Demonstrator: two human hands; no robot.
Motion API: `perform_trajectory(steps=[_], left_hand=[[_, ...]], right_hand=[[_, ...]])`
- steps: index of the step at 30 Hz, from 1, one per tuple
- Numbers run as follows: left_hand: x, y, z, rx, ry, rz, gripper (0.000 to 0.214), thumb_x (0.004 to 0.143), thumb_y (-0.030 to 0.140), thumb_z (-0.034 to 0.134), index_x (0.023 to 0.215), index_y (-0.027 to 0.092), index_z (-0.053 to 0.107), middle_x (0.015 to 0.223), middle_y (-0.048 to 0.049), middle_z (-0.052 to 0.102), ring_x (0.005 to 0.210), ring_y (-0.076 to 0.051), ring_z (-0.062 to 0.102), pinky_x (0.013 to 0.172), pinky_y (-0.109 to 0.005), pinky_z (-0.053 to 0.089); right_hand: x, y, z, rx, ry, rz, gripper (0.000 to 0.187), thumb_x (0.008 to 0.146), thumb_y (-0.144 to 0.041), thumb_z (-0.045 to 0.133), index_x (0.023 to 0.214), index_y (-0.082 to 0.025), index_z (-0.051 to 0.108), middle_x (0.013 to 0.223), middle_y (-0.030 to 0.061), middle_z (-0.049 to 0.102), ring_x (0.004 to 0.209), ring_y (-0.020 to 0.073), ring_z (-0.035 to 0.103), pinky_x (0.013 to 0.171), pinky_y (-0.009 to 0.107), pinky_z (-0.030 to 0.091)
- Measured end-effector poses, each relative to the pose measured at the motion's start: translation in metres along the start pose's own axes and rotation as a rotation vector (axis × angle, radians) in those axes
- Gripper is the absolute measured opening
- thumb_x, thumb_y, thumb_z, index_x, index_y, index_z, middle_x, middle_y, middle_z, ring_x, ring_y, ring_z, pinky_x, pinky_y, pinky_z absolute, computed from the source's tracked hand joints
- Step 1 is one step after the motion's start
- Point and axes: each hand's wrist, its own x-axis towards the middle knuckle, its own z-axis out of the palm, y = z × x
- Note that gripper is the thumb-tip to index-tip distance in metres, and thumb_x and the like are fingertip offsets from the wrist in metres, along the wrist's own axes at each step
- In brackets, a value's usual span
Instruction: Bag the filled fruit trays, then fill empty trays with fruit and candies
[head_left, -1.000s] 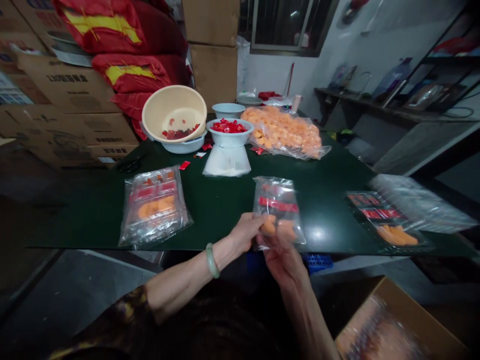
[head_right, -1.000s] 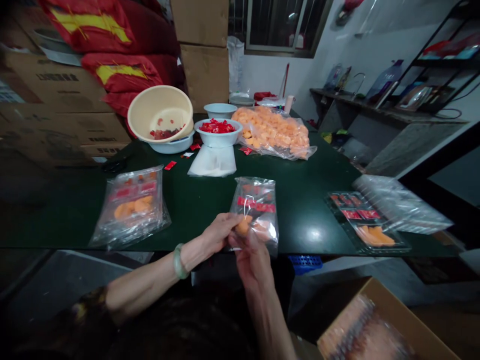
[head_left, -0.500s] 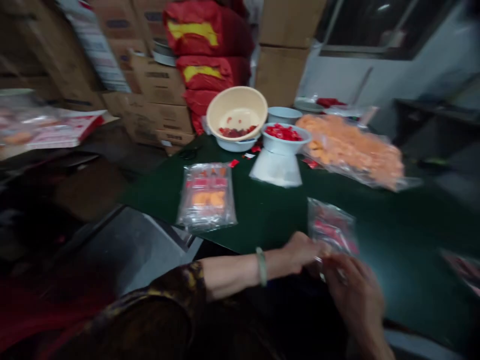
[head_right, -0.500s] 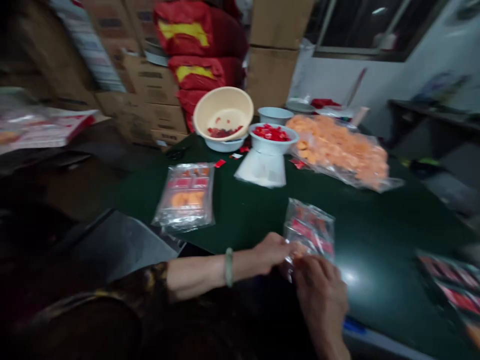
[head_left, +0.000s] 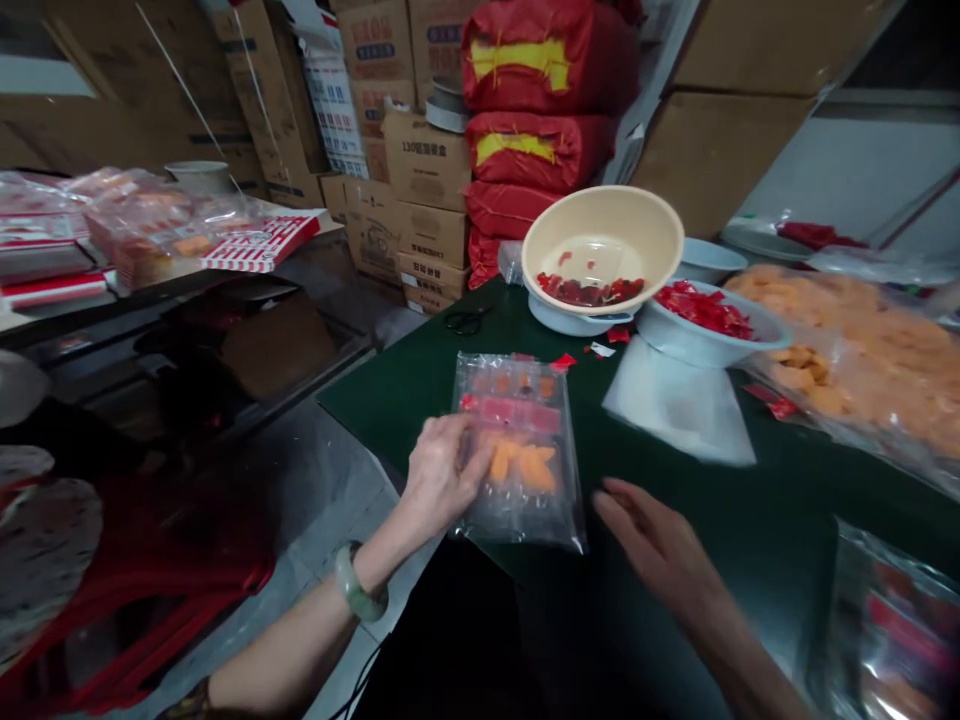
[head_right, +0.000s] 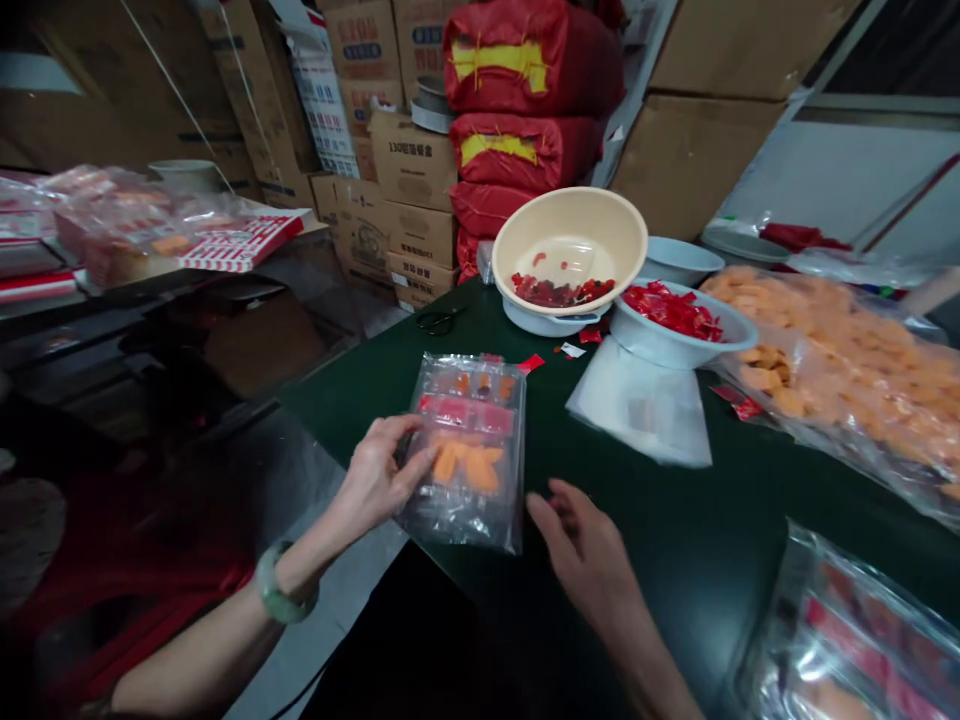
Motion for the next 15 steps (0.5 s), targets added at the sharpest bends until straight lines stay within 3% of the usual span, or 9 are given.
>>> perform_trajectory(steps=[3,7,12,15], left_hand=[[-0.001,-0.009,0.013,0.014,-0.052,0.039,0.027,0.079,0.03,0.057,0.102,0.017,0.058,0.107,-0.0099,0.06,0.101,-0.025,0.051,0.084,-0.044,0.043],[-0.009,-0.002,0.02,-0.045,0.052,0.013,0.025,0.078,0.026,0.059,0.102,0.018,0.058,0.112,-0.0098,0.059,0.11,-0.027,0.048,0.088,-0.047,0.039],[-0.013,0.017,0.017,-0.225,0.132,0.086,0.028,0.079,0.021,0.06,0.107,0.021,0.054,0.112,-0.0073,0.059,0.112,-0.024,0.049,0.094,-0.044,0.039],[-0.021,0.045,0.017,-0.419,0.09,0.069,0.033,0.08,0.02,0.059,0.113,0.023,0.052,0.116,-0.0072,0.055,0.105,-0.021,0.054,0.088,-0.038,0.048]], right_hand=[[0.053,-0.039,0.041,0.051,-0.092,0.012,0.04,0.073,-0.053,0.055,0.08,-0.017,0.07,0.066,0.0041,0.062,0.061,0.0187,0.057,0.057,0.031,0.047],[0.064,-0.047,0.056,0.229,0.055,0.081,0.038,0.067,-0.044,0.067,0.094,-0.018,0.069,0.078,0.0033,0.062,0.071,0.0185,0.056,0.065,0.032,0.049],[0.034,-0.053,0.03,0.74,0.045,0.141,0.035,0.072,-0.037,0.068,0.102,-0.022,0.057,0.082,0.0013,0.066,0.067,0.0156,0.06,0.059,0.028,0.051],[0.013,-0.054,-0.001,0.846,0.04,0.212,0.037,0.07,-0.035,0.072,0.101,-0.023,0.056,0.079,0.0011,0.067,0.059,0.0142,0.06,0.05,0.024,0.049]])
